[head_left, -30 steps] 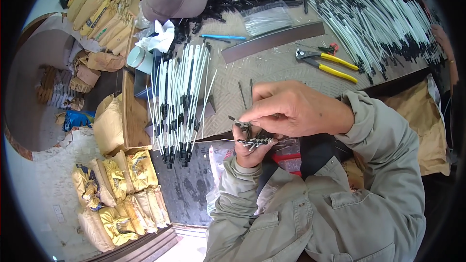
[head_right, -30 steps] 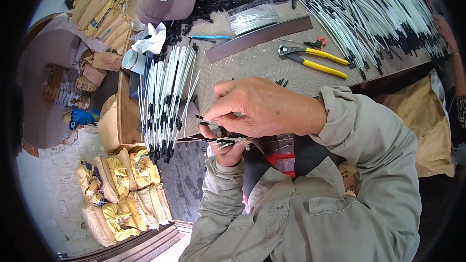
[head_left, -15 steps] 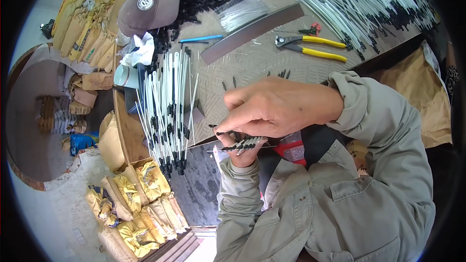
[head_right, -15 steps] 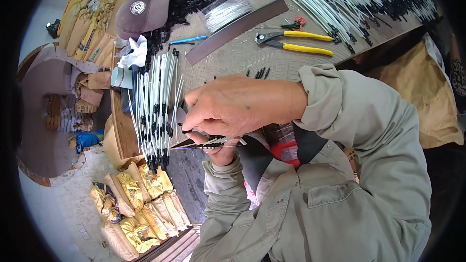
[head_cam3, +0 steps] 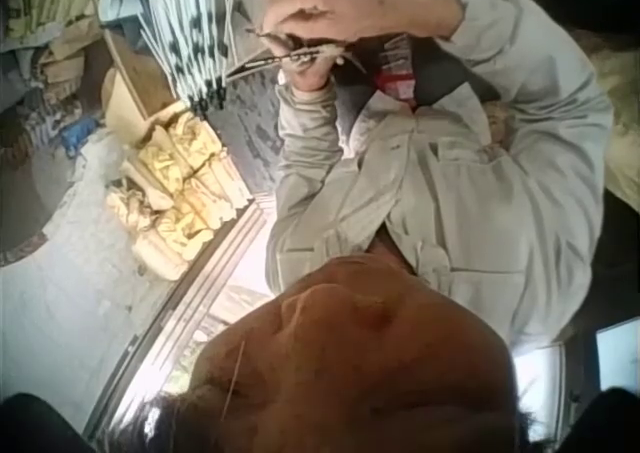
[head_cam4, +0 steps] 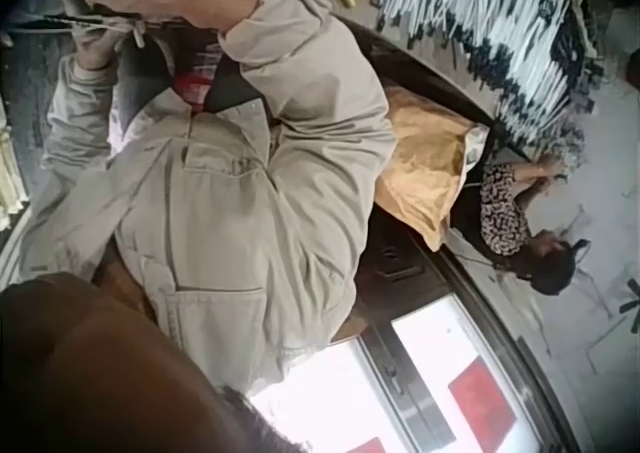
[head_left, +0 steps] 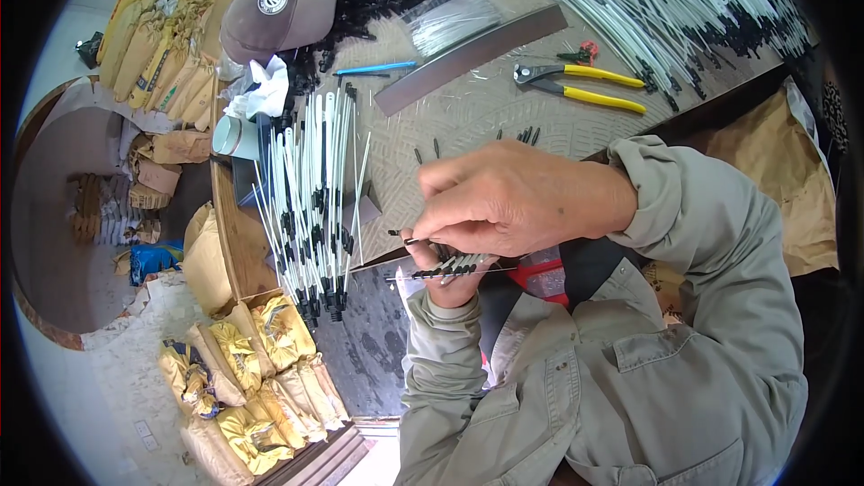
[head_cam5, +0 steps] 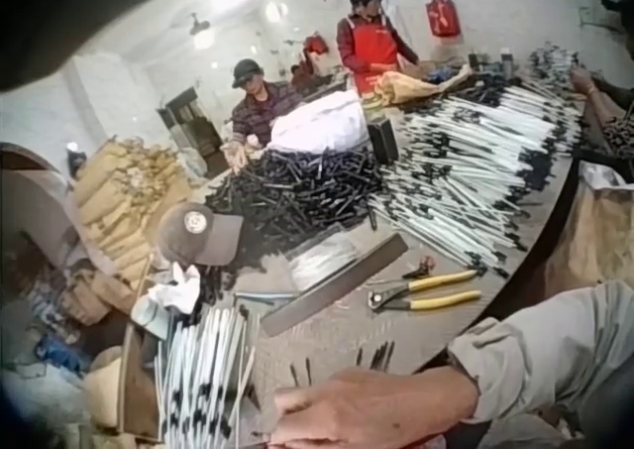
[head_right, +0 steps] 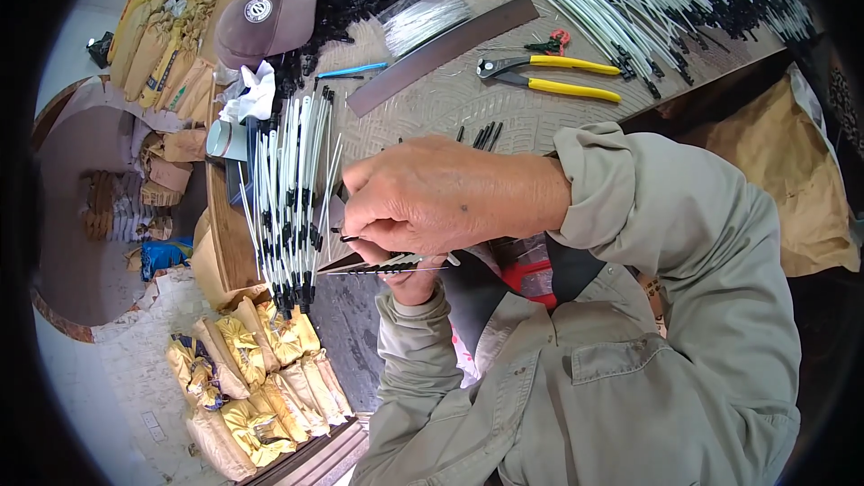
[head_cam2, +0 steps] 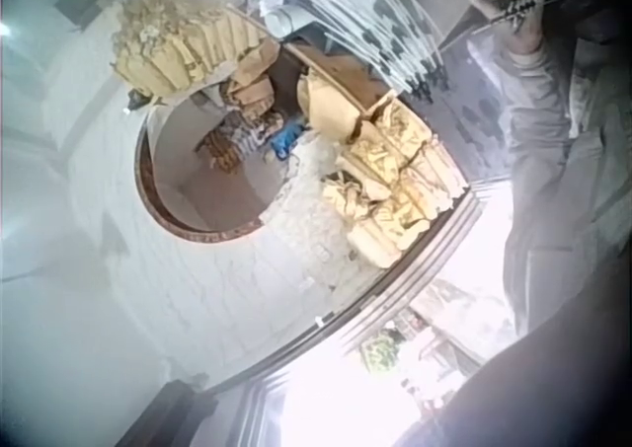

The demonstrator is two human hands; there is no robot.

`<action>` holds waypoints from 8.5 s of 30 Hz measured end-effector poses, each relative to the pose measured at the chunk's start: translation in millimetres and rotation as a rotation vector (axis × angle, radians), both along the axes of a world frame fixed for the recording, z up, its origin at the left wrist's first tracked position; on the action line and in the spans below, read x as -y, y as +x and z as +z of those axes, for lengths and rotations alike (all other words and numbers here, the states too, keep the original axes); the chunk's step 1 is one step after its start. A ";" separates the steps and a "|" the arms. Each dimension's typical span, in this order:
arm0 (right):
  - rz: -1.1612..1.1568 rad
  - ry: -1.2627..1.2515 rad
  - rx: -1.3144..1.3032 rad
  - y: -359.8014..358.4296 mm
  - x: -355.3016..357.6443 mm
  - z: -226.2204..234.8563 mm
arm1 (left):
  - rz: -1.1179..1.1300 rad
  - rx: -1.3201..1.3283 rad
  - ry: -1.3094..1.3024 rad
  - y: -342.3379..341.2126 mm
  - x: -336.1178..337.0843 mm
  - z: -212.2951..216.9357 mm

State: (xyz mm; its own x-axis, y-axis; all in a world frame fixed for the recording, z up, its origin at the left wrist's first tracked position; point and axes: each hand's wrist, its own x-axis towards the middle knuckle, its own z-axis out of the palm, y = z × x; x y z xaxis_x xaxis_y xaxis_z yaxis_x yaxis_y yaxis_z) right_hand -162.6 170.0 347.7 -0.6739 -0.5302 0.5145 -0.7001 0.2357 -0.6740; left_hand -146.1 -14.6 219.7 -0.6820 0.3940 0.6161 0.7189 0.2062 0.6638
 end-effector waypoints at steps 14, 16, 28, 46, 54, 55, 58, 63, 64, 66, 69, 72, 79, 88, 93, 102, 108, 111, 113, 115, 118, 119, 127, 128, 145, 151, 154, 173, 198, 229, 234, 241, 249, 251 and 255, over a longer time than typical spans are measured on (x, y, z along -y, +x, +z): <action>-0.081 0.155 -0.007 2.6 -0.3 7.6 | -0.320 0.414 0.630 11.1 -16.6 5.2; -0.094 0.232 0.066 1.4 -0.1 9.9 | -0.365 0.389 0.630 9.9 -12.8 0.9; -0.064 0.303 0.041 -2.2 6.1 12.0 | -0.302 0.600 0.274 2.7 11.5 22.7; -0.015 0.130 0.073 -1.5 12.3 -2.0 | -0.286 0.729 0.297 -0.1 5.6 20.7; -0.008 0.009 0.150 -12.0 -6.6 -5.2 | -0.386 0.580 0.208 0.0 -5.2 21.6; -0.029 -0.065 0.168 -12.9 -13.9 -9.8 | -0.396 0.621 0.203 1.2 -7.7 22.3; -0.231 0.090 0.098 -8.3 -51.1 -39.1 | -0.473 0.656 0.250 -5.3 -9.4 20.4; -0.223 0.403 0.024 11.8 -53.5 -83.1 | -0.556 0.466 0.089 -14.5 -9.0 24.6; -0.177 0.484 0.014 10.0 -50.0 -84.6 | -0.550 0.458 0.045 -14.7 -7.8 28.4; -0.159 0.496 -0.039 -1.9 -43.5 -88.0 | -0.519 0.470 -0.005 -16.2 -4.7 32.8; -0.039 0.405 -0.038 -21.0 -33.5 -91.6 | -0.561 0.351 -0.003 -19.6 -4.3 28.6; 0.116 0.479 -0.175 -31.3 -24.1 -90.9 | -0.558 0.417 -0.017 -19.0 -2.2 34.6; 0.101 0.537 -0.205 -32.1 -18.0 -95.9 | -0.453 0.592 0.162 3.6 1.1 15.8; 0.138 0.353 0.027 -34.0 -29.2 -87.7 | -0.475 0.366 0.121 1.2 -5.2 3.4; -0.023 0.465 0.033 -20.1 -57.1 -76.7 | -0.493 0.234 0.142 -3.4 -9.8 0.3; 0.027 0.631 -0.089 -20.6 -49.5 -90.9 | -0.473 1.319 0.212 1.7 -6.8 10.6; 0.004 0.537 -0.104 -20.5 -50.6 -93.1 | -0.506 0.887 0.106 1.3 -4.2 10.6; -0.005 0.487 -0.113 -21.2 -53.3 -94.4 | -0.523 0.162 -0.042 -9.5 -8.0 5.9; -0.002 0.470 -0.120 -21.4 -54.3 -95.1 | -0.544 0.135 -0.026 -13.0 -8.8 2.6; 0.000 0.460 -0.143 -21.5 -54.2 -96.3 | -0.553 0.143 -0.022 -14.8 -8.1 4.1; 0.018 0.412 -0.145 -22.5 -58.5 -95.8 | -0.580 0.171 -0.034 -17.0 -10.7 11.3; 0.018 0.410 -0.142 -23.4 -58.2 -96.8 | -0.553 0.189 -0.030 -15.3 -11.2 11.2; 0.046 0.444 -0.072 -26.4 -54.3 -97.5 | -0.590 0.447 0.025 -12.3 -9.2 4.4; 0.049 0.441 -0.074 -26.9 -52.3 -96.6 | -0.601 0.649 0.034 -11.0 -7.2 5.3; 0.112 0.411 -0.142 -37.4 -22.0 -98.4 | -0.564 0.584 0.028 -6.3 2.5 1.9; 0.087 0.408 -0.106 -32.2 -25.4 -96.8 | -0.580 0.517 0.105 -2.5 -1.1 -5.7; 0.033 0.376 -0.015 -32.3 -21.3 -102.1 | -0.563 0.526 0.062 0.8 3.7 -1.6; -0.012 0.170 0.122 -31.5 -25.6 -96.9 | -0.249 -0.089 -0.554 -17.3 57.6 53.3; -0.675 0.816 -0.303 -208.6 -86.0 -70.7 | -0.368 -0.202 -0.701 -49.5 12.9 43.2; -0.461 0.588 -0.284 -46.8 -35.9 -79.7 | -0.398 -0.164 -0.738 -49.7 10.0 46.5; -0.352 0.369 -0.282 -57.8 -37.7 -86.3 | -0.396 -0.182 -0.736 -51.7 8.3 44.8; -0.385 0.808 -0.474 -49.4 -47.7 -68.6 | -0.388 -0.193 -0.736 -50.8 13.4 43.8; -0.250 0.756 -0.588 -68.6 -29.6 -75.2 | -0.368 -0.217 -0.684 -49.3 12.0 40.5; -0.336 0.480 -0.379 -59.3 -32.3 -70.1 | -0.362 -0.231 -0.696 -49.8 7.7 42.5; 0.019 -0.143 0.468 21.6 -25.4 18.4 | -0.353 -0.222 -0.683 -48.4 17.8 38.2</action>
State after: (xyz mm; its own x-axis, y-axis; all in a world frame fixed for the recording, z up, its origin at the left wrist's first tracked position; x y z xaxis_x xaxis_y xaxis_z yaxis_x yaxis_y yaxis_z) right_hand -140.9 195.3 366.1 -0.8411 -0.4908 0.2272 -0.3174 0.1079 -0.9421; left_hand -194.4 -32.4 257.9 -0.3364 0.9031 0.2669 0.9180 0.2513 0.3069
